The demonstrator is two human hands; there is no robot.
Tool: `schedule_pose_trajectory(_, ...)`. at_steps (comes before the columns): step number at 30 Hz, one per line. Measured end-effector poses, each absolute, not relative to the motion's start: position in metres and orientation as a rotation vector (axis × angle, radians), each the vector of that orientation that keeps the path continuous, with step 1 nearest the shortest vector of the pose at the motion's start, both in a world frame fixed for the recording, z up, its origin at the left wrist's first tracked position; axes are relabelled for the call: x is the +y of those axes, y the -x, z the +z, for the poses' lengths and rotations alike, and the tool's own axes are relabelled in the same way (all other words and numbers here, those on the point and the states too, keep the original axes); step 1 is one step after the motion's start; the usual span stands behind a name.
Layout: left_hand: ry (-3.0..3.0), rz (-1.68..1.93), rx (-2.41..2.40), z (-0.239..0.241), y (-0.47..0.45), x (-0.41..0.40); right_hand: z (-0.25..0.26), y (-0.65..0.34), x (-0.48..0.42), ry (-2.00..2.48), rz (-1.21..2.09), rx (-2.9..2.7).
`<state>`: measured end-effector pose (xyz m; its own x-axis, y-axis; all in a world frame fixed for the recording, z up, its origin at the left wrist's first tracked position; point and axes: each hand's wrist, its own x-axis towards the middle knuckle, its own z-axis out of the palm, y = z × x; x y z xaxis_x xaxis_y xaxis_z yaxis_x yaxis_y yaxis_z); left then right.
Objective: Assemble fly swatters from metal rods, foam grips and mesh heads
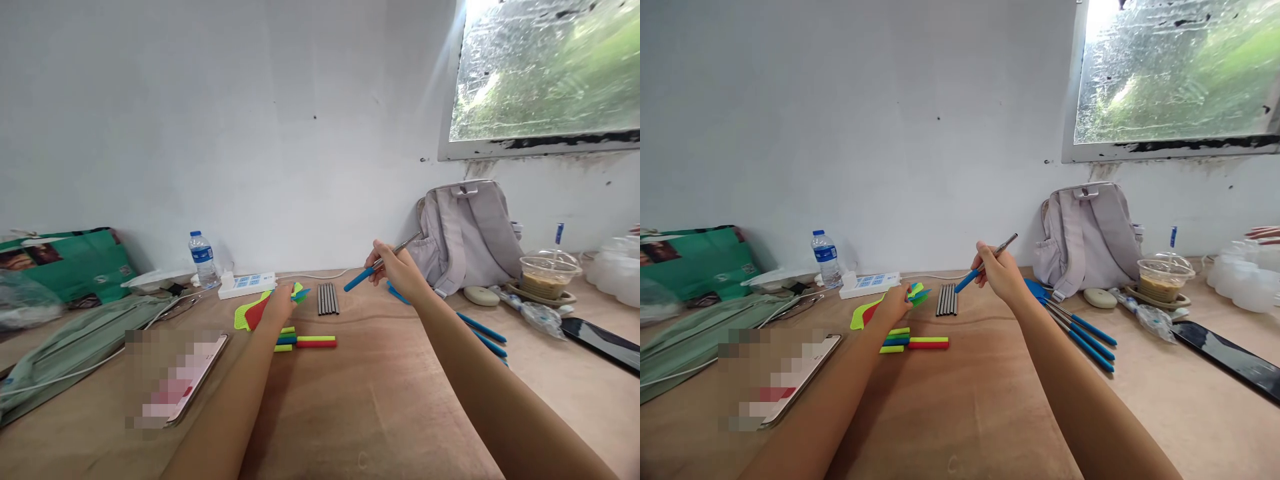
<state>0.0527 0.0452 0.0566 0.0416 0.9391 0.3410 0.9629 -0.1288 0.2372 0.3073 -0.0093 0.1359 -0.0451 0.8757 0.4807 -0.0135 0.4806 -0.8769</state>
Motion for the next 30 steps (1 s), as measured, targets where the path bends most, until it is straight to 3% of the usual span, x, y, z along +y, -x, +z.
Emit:
schedule_pose_trajectory(12,1.997,-1.156,-1.856,0.08,-0.038,0.045,0.14,-0.314,-0.014,0.82,0.855,-1.485)
schedule_pose_trajectory(19,1.687,-2.226,-1.486,0.125,-0.04,0.024,0.15,-0.313,-0.035,1.055,0.591,-1.825)
schedule_pose_trajectory(23,1.817,-2.719,-1.298,0.15,-0.059,0.001,0.16,-0.31,-0.053,1.046,0.518,-1.953)
schedule_pose_trajectory(26,2.071,-2.772,-1.36,0.164,-0.073,-0.023,0.166,-0.311,-0.066,0.967,0.496,-1.995)
schedule_pose_trajectory(30,2.527,-2.473,-1.577,0.176,-0.083,-0.05,0.171,-0.312,-0.08,0.921,0.377,-2.155)
